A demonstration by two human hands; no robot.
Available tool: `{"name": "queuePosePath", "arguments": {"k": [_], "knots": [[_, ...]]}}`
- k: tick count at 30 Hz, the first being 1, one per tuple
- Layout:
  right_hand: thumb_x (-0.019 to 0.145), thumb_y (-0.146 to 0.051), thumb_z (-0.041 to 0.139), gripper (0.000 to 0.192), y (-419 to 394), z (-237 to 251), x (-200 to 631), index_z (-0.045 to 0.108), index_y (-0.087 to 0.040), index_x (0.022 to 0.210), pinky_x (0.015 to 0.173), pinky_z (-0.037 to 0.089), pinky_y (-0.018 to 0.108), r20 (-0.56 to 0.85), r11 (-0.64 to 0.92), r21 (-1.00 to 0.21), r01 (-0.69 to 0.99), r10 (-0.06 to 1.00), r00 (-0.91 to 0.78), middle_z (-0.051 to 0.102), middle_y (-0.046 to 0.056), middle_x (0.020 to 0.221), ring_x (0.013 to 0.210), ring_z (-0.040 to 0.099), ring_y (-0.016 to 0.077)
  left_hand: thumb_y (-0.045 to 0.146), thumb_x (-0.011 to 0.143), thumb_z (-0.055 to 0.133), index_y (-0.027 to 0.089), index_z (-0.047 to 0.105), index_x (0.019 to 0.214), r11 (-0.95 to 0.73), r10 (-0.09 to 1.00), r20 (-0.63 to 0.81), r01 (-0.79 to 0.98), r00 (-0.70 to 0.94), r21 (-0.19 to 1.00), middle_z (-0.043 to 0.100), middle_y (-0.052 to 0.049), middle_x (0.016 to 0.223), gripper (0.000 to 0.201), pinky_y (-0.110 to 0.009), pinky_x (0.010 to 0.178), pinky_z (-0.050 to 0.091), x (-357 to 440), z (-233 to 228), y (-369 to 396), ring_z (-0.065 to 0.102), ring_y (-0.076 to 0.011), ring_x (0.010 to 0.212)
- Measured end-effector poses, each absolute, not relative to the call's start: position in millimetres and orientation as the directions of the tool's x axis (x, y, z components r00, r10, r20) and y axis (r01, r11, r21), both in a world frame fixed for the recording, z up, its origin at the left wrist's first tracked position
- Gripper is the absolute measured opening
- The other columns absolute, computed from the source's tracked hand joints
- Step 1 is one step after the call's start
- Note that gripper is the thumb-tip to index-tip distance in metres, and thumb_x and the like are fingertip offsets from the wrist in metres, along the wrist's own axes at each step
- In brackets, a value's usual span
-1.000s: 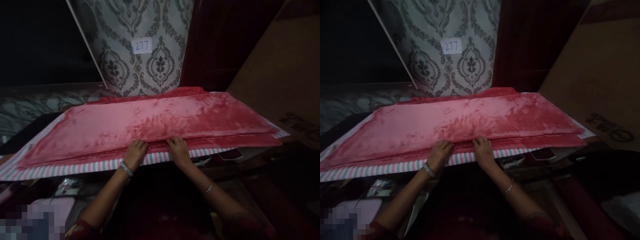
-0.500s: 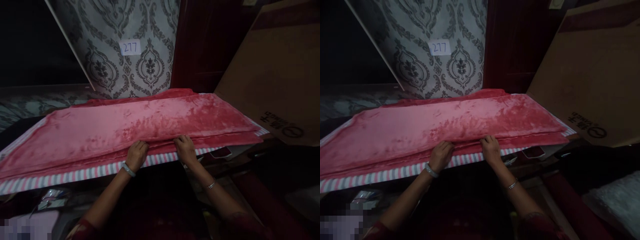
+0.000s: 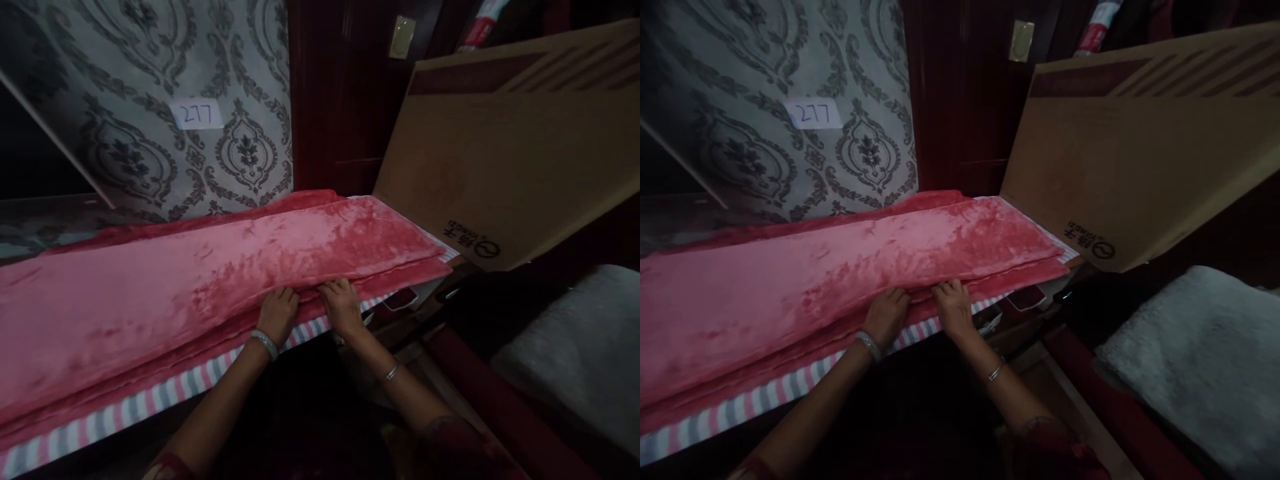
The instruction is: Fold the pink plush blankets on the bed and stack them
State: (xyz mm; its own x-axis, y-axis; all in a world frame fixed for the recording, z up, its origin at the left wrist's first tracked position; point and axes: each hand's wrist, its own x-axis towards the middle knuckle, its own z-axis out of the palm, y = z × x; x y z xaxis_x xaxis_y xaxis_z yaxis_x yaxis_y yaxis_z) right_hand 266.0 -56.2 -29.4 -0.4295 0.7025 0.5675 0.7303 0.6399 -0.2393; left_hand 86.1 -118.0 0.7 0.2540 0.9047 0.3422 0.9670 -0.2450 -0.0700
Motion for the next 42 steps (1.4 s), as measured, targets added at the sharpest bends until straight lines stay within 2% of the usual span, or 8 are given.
{"name": "queuePosePath", "arguments": {"k": [4, 7, 11, 14, 21, 27, 33, 42], "knots": [[0.095, -0.015, 0.055, 0.025, -38, -25, 296, 0.073, -0.022, 0.111, 0.078, 0.038, 0.037, 0.534, 0.534, -0.262, 0.804, 0.774, -0.34, 0.071, 0.007, 0.115, 0.1, 0.049, 0.0257, 0.006, 0.091, 0.05, 0.015, 0.067, 0.09, -0.282, 0.857, 0.433, 0.957, 0.281, -0.062, 0.066, -0.009, 0.09, 0.019, -0.037, 0.082, 0.048, 83, 0, -117, 0.057, -0.0231, 0.087], [0.094, -0.015, 0.054, 0.024, -23, -25, 317, 0.075, -0.022, 0.102, 0.075, 0.039, 0.035, 0.542, 0.506, -0.286, 0.814, 0.786, -0.298, 0.073, 0.007, 0.106, 0.093, 0.049, 0.0252, 0.005, 0.091, 0.049, 0.015, 0.067, 0.09, -0.298, 0.835, 0.463, 0.952, 0.296, -0.07, 0.066, -0.009, 0.089, 0.02, -0.036, 0.08, 0.048, 81, -1, -120, 0.057, -0.0233, 0.086], [0.097, -0.016, 0.051, 0.027, -16, -34, 334, 0.076, -0.02, 0.089, 0.072, 0.041, 0.033, 0.623, 0.587, -0.297, 0.753, 0.717, -0.313, 0.072, 0.006, 0.086, 0.082, 0.049, 0.0223, 0.004, 0.091, 0.049, 0.016, 0.068, 0.091, -0.319, 0.832, 0.452, 0.944, 0.322, -0.086, 0.067, -0.008, 0.09, 0.022, -0.036, 0.082, 0.048, 79, -1, -125, 0.058, -0.0228, 0.087], [0.098, -0.016, 0.05, 0.026, -17, -41, 340, 0.076, -0.018, 0.091, 0.071, 0.042, 0.032, 0.696, 0.649, -0.275, 0.709, 0.643, -0.32, 0.073, 0.006, 0.086, 0.079, 0.05, 0.021, 0.006, 0.091, 0.051, 0.016, 0.068, 0.091, -0.316, 0.854, 0.406, 0.944, 0.325, -0.092, 0.067, -0.009, 0.094, 0.02, -0.038, 0.083, 0.048, 81, -1, -124, 0.058, -0.0236, 0.09], [0.096, -0.015, 0.053, 0.023, -12, -45, 343, 0.076, -0.019, 0.096, 0.074, 0.047, 0.034, 0.722, 0.669, -0.238, 0.704, 0.607, -0.333, 0.074, 0.008, 0.1, 0.082, 0.053, 0.0204, 0.006, 0.092, 0.049, 0.012, 0.059, 0.129, -0.329, 0.907, 0.228, 0.933, 0.355, -0.145, 0.066, -0.012, 0.12, 0.039, -0.039, 0.087, 0.049, 135, 12, -86, 0.057, -0.0259, 0.108], [0.098, -0.019, 0.051, 0.025, -8, -38, 346, 0.075, -0.022, 0.104, 0.076, 0.048, 0.035, 0.648, 0.598, -0.234, 0.767, 0.684, -0.335, 0.073, 0.008, 0.11, 0.086, 0.054, 0.022, 0.01, 0.095, 0.047, 0.013, 0.067, 0.11, -0.345, 0.922, 0.15, 0.933, 0.358, -0.107, 0.066, -0.013, 0.109, 0.025, -0.037, 0.083, 0.049, 188, 21, -42, 0.059, -0.0246, 0.105], [0.094, -0.012, 0.047, 0.034, 10, -17, 358, 0.071, -0.022, 0.116, 0.083, 0.046, 0.034, 0.43, 0.372, -0.236, 0.898, 0.868, -0.247, 0.069, 0.01, 0.115, 0.097, 0.057, 0.0241, 0.008, 0.091, 0.051, 0.014, 0.068, 0.094, -0.397, 0.878, 0.272, 0.917, 0.394, -0.047, 0.066, -0.012, 0.096, 0.019, -0.039, 0.083, 0.049, 188, 11, -31, 0.059, -0.0256, 0.097], [0.095, -0.009, 0.044, 0.033, 23, -16, 400, 0.073, -0.018, 0.105, 0.087, 0.047, 0.031, 0.447, 0.352, -0.254, 0.901, 0.869, -0.213, 0.072, 0.01, 0.102, 0.099, 0.06, 0.0217, 0.004, 0.091, 0.045, 0.015, 0.067, 0.088, -0.423, 0.853, 0.306, 0.904, 0.422, -0.064, 0.066, -0.011, 0.092, 0.025, -0.037, 0.081, 0.048, 181, 3, -33, 0.059, -0.0247, 0.093]]}}
